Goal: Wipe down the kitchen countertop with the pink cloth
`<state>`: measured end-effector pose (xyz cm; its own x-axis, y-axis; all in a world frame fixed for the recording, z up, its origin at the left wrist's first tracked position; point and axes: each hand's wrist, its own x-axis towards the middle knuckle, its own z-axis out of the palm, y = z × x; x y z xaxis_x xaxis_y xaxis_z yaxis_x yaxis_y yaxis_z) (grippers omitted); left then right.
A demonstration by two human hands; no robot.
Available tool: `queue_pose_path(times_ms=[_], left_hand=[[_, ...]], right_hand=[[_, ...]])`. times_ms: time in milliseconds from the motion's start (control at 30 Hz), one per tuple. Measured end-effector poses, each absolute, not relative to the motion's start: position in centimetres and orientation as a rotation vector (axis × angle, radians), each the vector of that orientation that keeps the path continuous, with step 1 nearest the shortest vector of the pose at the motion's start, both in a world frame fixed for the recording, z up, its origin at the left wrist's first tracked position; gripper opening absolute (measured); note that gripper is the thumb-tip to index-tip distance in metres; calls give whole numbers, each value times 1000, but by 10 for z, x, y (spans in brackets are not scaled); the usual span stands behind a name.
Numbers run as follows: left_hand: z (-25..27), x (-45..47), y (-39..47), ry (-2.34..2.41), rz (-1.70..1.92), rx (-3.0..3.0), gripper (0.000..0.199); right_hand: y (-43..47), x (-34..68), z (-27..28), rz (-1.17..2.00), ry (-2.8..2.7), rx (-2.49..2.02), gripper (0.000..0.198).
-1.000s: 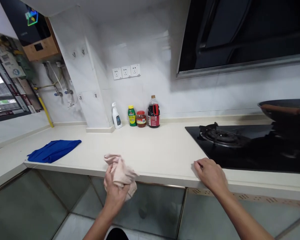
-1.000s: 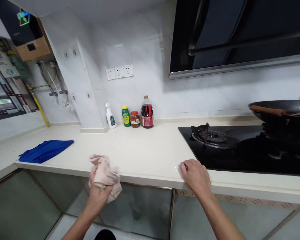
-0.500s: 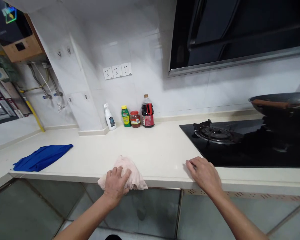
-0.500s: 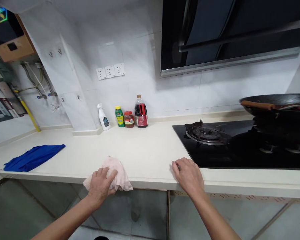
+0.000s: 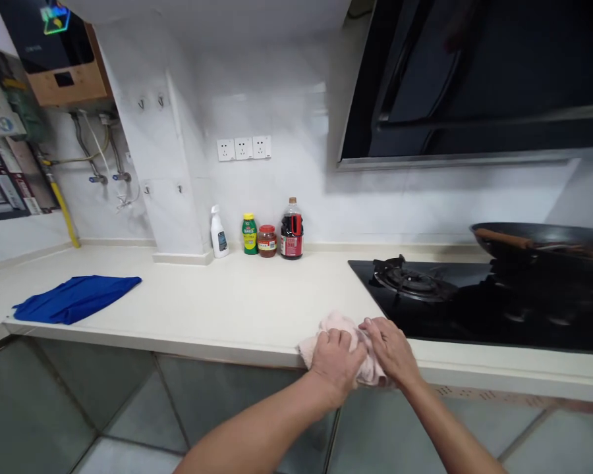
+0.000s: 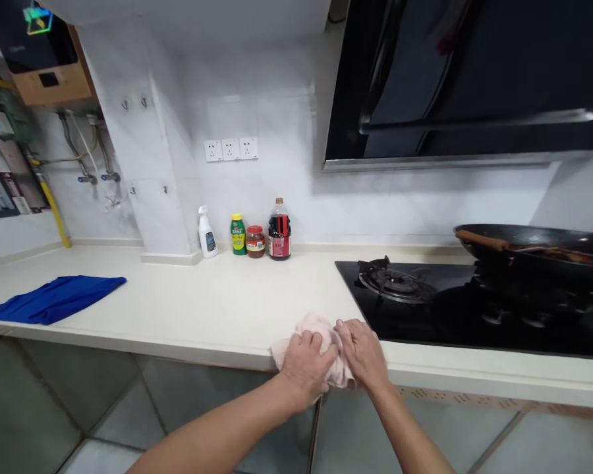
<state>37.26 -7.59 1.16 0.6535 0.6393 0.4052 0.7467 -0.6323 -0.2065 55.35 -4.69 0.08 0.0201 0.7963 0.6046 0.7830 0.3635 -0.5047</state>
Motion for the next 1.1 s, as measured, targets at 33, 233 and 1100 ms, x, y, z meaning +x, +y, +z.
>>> queue_pose_path(times_ms=[33,233,1100], left_hand=[[14,372,-77,-1103,-426,-2542,79],[31,318,-79,-1050,-636,-2906,91],[30,171,-3,-1643,-694,-2511,48]], right_hand=[[-51,552,2,9,-1714,-1391,57],[-83,519,-3,-91,-1967,-1177,45],[-89,630,-57,-632,-2053,-1331,74]])
